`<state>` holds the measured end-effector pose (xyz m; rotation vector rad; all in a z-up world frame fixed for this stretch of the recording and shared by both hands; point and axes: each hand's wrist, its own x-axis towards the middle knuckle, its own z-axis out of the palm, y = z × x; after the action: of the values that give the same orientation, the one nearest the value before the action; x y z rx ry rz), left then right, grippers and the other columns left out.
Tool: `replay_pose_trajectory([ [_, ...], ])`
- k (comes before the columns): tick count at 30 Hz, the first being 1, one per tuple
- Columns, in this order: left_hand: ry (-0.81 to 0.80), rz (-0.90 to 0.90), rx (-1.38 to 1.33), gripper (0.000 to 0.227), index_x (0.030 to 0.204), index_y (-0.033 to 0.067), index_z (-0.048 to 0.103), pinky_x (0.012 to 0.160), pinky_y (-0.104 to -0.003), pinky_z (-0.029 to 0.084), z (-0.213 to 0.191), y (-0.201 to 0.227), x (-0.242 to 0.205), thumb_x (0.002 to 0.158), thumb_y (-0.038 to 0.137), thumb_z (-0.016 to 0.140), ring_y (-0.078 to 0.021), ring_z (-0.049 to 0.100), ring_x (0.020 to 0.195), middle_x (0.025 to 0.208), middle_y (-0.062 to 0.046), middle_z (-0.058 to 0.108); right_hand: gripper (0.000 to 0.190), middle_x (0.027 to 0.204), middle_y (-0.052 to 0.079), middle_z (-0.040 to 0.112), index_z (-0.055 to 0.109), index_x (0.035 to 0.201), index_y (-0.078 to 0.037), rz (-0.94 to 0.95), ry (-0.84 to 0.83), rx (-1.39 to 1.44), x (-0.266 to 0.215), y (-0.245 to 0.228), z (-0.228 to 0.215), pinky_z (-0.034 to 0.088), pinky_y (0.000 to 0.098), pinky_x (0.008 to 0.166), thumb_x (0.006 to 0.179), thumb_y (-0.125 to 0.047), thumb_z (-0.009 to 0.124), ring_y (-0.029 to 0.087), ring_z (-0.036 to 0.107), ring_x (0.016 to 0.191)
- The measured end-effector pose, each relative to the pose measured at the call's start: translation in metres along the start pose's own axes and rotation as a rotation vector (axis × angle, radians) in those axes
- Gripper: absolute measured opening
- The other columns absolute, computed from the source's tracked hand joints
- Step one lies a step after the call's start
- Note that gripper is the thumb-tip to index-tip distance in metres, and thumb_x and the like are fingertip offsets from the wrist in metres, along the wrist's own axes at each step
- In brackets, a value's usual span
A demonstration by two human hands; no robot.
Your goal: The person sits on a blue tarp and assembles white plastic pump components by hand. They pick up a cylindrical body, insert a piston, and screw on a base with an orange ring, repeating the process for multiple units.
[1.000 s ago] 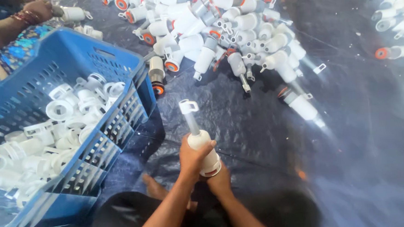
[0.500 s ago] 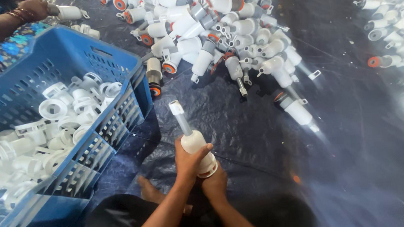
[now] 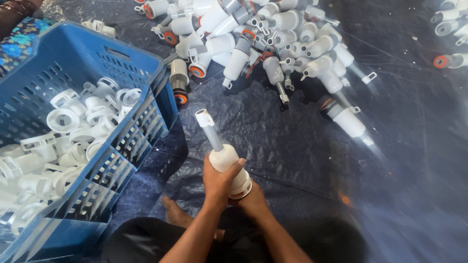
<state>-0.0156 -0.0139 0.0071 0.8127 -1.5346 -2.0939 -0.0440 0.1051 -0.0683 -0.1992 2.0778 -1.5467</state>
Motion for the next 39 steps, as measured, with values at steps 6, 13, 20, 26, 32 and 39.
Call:
replay_pose_trajectory([
  [6,-0.034,0.004,-0.052,0.065,0.126,0.0046,0.054,0.083,-0.035,0.059,-0.004,-0.003,-0.002,0.07,0.015,0.086,-0.0185,0.07,0.094,0.106,-0.009,0.068,0.067,0.111,0.01,0.079,0.068,0.12,-0.009,-0.077,0.153,-0.112,-0.007,-0.005,0.009,0.06,0.0372,0.085,0.059,-0.017,0.095,0.023,0.076,0.103],
  [13,-0.191,0.023,-0.129,0.061,0.123,0.0023,0.055,0.083,-0.036,0.059,-0.003,-0.002,0.005,0.07,0.01,0.084,-0.0188,0.068,0.093,0.103,-0.009,0.067,0.07,0.114,0.01,0.078,0.067,0.122,-0.011,-0.053,0.148,-0.096,-0.011,-0.013,0.003,0.059,0.0379,0.087,0.059,-0.02,0.095,0.024,0.075,0.106],
  [20,-0.191,-0.007,-0.11,0.06,0.121,0.0032,0.057,0.083,-0.035,0.059,-0.003,0.003,-0.002,0.069,0.012,0.085,-0.0177,0.07,0.091,0.101,-0.007,0.069,0.052,0.103,0.011,0.081,0.072,0.112,-0.005,-0.175,0.148,-0.11,-0.008,0.0,0.001,0.062,0.0361,0.08,0.064,-0.013,0.092,0.022,0.078,0.096],
  [26,-0.24,0.086,-0.036,0.064,0.122,0.0011,0.058,0.083,-0.036,0.059,-0.006,-0.012,0.005,0.068,0.018,0.089,-0.018,0.069,0.091,0.102,-0.008,0.068,0.041,0.098,0.013,0.081,0.073,0.106,-0.001,-0.221,0.112,0.058,-0.002,0.023,0.005,0.063,0.0365,0.074,0.07,-0.013,0.089,0.022,0.078,0.088],
  [32,-0.055,0.122,0.099,0.079,0.126,0.0059,0.056,0.086,-0.035,0.058,0.002,-0.003,0.008,0.06,0.026,0.093,-0.0189,0.072,0.096,0.106,-0.007,0.072,0.05,0.098,0.011,0.081,0.072,0.111,-0.005,-0.144,0.26,-0.068,-0.003,-0.002,0.012,0.061,0.0389,0.075,0.066,-0.019,0.09,0.023,0.079,0.092],
  [39,0.065,0.043,0.045,0.08,0.126,0.0044,0.057,0.084,-0.036,0.059,-0.002,-0.02,0.002,0.059,0.026,0.095,-0.019,0.071,0.096,0.107,-0.008,0.07,0.058,0.103,0.013,0.079,0.069,0.119,-0.01,-0.037,0.421,-0.272,-0.019,-0.008,0.024,0.06,0.0399,0.079,0.067,-0.024,0.09,0.028,0.077,0.097],
])
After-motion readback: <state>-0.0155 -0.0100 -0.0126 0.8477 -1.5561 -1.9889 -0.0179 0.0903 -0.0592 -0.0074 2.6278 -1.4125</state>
